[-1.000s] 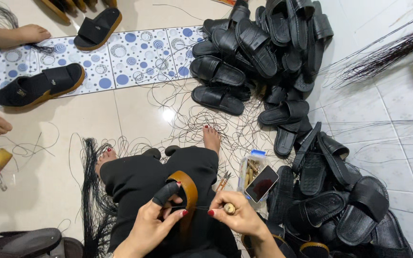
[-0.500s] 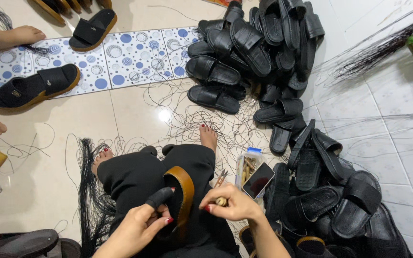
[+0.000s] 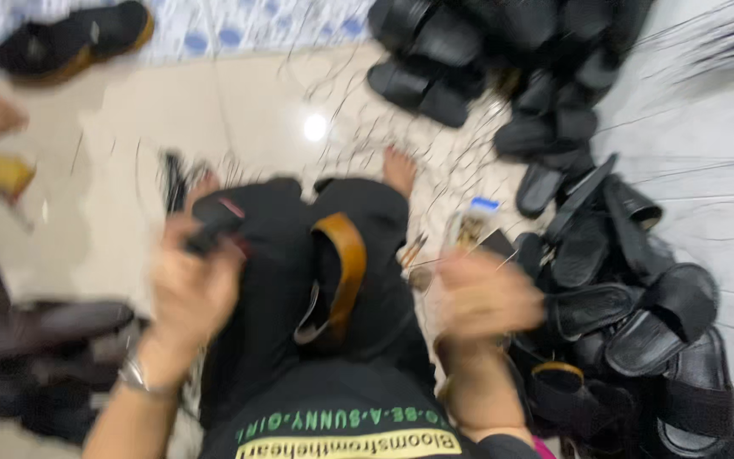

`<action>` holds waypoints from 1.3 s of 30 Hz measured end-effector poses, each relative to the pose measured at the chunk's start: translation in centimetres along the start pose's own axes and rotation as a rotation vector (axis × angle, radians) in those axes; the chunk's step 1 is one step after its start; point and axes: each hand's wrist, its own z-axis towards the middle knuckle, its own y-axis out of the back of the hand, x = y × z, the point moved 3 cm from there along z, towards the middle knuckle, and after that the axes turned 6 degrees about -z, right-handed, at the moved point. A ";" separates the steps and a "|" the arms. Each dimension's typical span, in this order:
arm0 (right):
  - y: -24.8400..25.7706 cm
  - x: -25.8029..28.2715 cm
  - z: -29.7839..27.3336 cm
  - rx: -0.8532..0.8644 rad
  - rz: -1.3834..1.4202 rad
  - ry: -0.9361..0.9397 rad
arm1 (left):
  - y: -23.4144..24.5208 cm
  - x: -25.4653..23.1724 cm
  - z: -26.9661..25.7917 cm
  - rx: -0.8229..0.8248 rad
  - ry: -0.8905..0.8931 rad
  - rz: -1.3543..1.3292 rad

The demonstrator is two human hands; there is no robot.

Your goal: The person sits on the floor and sews a brown leather shoe using a needle and black thread. They repeatedly push the needle through the shoe's sole and pull the thread tight to secure the stitching.

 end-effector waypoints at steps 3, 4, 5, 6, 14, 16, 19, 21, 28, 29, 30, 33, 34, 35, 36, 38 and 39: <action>-13.1 -6.7 -12.4 -0.225 1.186 -1.464 | 7.0 5.7 -0.5 -0.534 -0.296 0.605; -17.8 -6.6 -22.3 -0.279 1.421 -2.046 | 9.3 6.3 -0.3 -0.421 -0.196 0.597; -18.5 -5.1 -32.5 -0.327 1.578 -2.659 | 11.2 6.9 -0.3 -0.303 -0.099 0.578; -19.0 -4.5 -33.2 -0.324 1.588 -2.651 | 10.8 6.2 -0.6 -0.309 -0.092 0.576; -2.0 0.0 -1.4 0.648 2.044 -1.081 | -5.1 -4.8 -0.4 0.526 -0.134 0.078; -0.6 2.0 0.1 0.655 2.133 -0.968 | -4.8 -4.8 0.7 0.693 0.034 0.136; 0.4 4.8 0.3 0.676 2.250 -0.894 | -5.1 -4.8 0.3 0.897 0.458 -0.345; 0.5 5.9 -0.1 0.670 2.271 -0.938 | -7.1 -4.3 -0.8 0.878 0.673 -0.893; 1.1 7.2 0.4 0.546 2.423 -1.319 | -13.4 -1.5 -2.0 0.158 0.745 -1.388; 1.0 7.4 0.6 0.490 2.421 -1.349 | -13.6 -1.3 -1.7 0.107 0.744 -1.384; 1.1 7.0 0.3 0.488 2.426 -1.343 | -12.9 -1.6 -1.8 0.101 0.741 -1.383; 1.0 4.3 0.4 0.521 2.405 -1.154 | -10.4 -2.3 -1.2 0.199 0.791 -1.365; 1.7 2.4 1.3 0.509 2.469 -0.761 | -9.3 -2.4 -1.3 0.406 0.804 -1.204; 2.8 0.6 1.8 0.494 2.489 -0.367 | -8.0 -2.4 -1.7 0.602 0.817 -1.036; 2.7 -0.9 3.0 0.496 2.492 -0.363 | -7.4 -2.2 -2.1 0.599 0.820 -1.037; 4.4 -4.1 5.3 0.271 2.626 0.376 | -6.7 -3.0 -3.4 0.842 0.814 -1.232; 3.1 -4.4 4.7 0.258 2.616 0.375 | -3.9 -1.3 -3.0 0.842 0.802 -1.225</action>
